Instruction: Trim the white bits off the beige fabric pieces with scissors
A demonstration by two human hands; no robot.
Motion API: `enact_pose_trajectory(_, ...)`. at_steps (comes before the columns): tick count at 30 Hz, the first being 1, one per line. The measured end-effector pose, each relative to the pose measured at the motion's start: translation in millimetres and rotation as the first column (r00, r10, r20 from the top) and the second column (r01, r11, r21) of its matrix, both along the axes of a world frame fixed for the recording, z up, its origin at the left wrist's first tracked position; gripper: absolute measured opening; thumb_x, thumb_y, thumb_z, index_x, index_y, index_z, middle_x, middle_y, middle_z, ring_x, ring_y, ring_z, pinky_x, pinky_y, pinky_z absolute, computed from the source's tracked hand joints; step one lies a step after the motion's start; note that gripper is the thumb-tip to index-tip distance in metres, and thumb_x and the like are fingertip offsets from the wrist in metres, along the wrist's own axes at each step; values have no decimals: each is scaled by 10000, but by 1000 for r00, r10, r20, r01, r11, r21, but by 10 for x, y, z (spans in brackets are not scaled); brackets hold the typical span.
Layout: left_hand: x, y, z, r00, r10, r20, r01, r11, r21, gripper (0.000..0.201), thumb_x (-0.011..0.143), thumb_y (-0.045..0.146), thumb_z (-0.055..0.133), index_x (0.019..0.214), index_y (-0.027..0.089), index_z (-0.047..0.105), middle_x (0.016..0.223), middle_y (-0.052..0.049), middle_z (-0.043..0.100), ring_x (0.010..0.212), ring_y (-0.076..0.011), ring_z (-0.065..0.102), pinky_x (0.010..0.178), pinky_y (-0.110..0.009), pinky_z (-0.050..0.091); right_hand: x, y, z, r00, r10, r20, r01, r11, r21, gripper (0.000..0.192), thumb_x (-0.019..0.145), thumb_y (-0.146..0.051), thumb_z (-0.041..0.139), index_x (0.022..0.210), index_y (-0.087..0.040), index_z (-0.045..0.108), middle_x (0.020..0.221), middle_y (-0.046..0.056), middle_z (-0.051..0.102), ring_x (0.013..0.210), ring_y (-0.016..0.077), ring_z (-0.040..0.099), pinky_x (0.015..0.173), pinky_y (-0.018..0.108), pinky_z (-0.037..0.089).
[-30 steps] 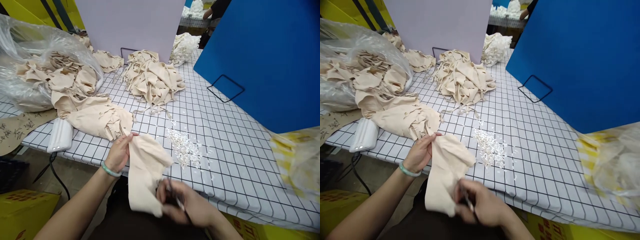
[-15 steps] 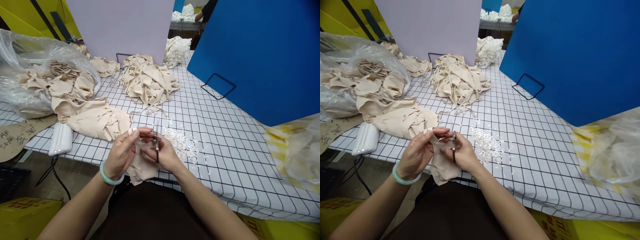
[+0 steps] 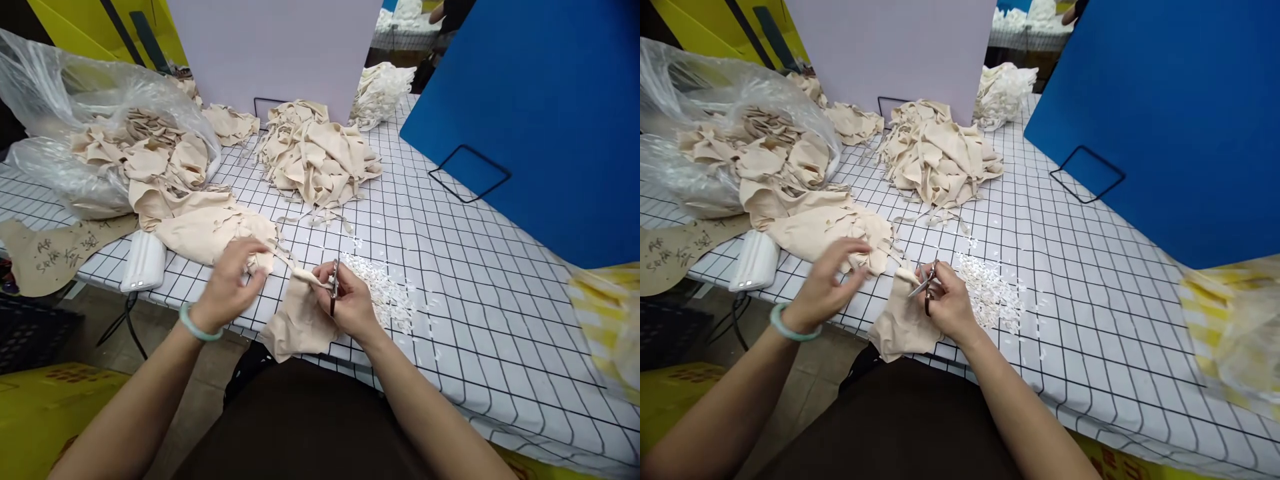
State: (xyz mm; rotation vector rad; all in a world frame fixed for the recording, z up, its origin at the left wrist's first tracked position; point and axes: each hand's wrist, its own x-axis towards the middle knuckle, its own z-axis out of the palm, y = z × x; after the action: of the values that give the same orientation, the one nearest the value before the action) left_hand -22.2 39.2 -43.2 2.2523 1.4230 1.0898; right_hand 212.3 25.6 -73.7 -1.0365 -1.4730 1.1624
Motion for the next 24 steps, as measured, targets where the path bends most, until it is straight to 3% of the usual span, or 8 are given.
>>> enact_pose_trajectory(3, 301, 51, 46, 918, -387, -90, 378, 920, -102, 284, 877, 141, 538, 1158, 173, 561, 1081, -100, 629, 1061, -246, 558, 952, -431, 490, 31, 9, 42, 998, 70, 5, -70, 993, 96, 175, 750, -87, 607, 826, -235, 552, 952, 37, 607, 953, 202, 613, 731, 299, 514)
enact_pose_trajectory(6, 385, 176, 92, 861, -484, -158, 467, 874, -132, 134, 830, 85, 504, 920, 170, 558, 828, -40, 573, 824, -199, 503, 793, -352, 468, 108, 3, 101, 994, 104, 37, -108, 988, 111, 204, 748, -52, 592, 827, -237, 562, 935, 23, 620, 913, 190, 619, 724, 297, 502)
enact_pose_trajectory(9, 352, 245, 172, 841, -522, -141, 503, 851, -151, 132, 768, 59, 493, 767, 187, 463, 793, -27, 518, 779, -179, 464, 719, -301, 429, 170, -16, 122, 993, 89, 76, -97, 990, 107, 186, 769, -60, 604, 819, -236, 571, 875, 9, 617, 866, 182, 610, 744, 311, 487)
enact_pose_trajectory(15, 320, 58, 345, 864, -475, -168, 436, 872, -224, 189, 868, 101, 475, 709, 192, 426, 692, 12, 480, 642, -133, 448, 593, -248, 349, 54, -35, -26, 977, 193, 96, -185, 979, -81, 151, 783, -209, 708, 916, -231, 640, 891, 19, 605, 772, 166, 585, 666, 295, 494)
enact_pose_trajectory(19, 309, -240, 377, 870, -404, -282, 336, 906, -259, 137, 939, 171, 454, 850, 180, 557, 786, -31, 588, 685, -160, 512, 585, -263, 335, -84, 23, -100, 987, -2, 162, -4, 999, 33, 99, 738, -147, 643, 765, -225, 590, 806, 3, 560, 788, 178, 573, 694, 303, 485)
enact_pose_trajectory(21, 323, -393, 334, 910, -355, -215, 266, 896, -355, 125, 937, 241, 501, 855, 185, 577, 773, -31, 589, 677, -164, 517, 583, -266, 335, -124, 61, -96, 987, -83, 134, 67, 991, 118, 134, 710, -107, 605, 759, -228, 573, 795, -5, 561, 773, 172, 567, 710, 306, 479)
enact_pose_trajectory(23, 362, -501, 250, 960, -272, 68, 261, 780, -568, 154, 924, 332, 548, 900, 183, 582, 776, -30, 597, 674, -162, 537, 600, -264, 381, -153, 83, -75, 991, -117, 62, 106, 981, 163, 159, 704, -92, 594, 783, -229, 576, 807, -5, 576, 777, 171, 576, 724, 309, 481)
enact_pose_trajectory(24, 390, -529, 197, 948, -169, 270, 312, 663, -680, 198, 921, 373, 549, 949, 180, 583, 813, -41, 618, 699, -167, 565, 625, -270, 423, -167, 86, -62, 993, -117, 20, 113, 980, 162, 166, 707, -89, 595, 793, -230, 577, 816, -5, 589, 784, 170, 585, 732, 309, 484)
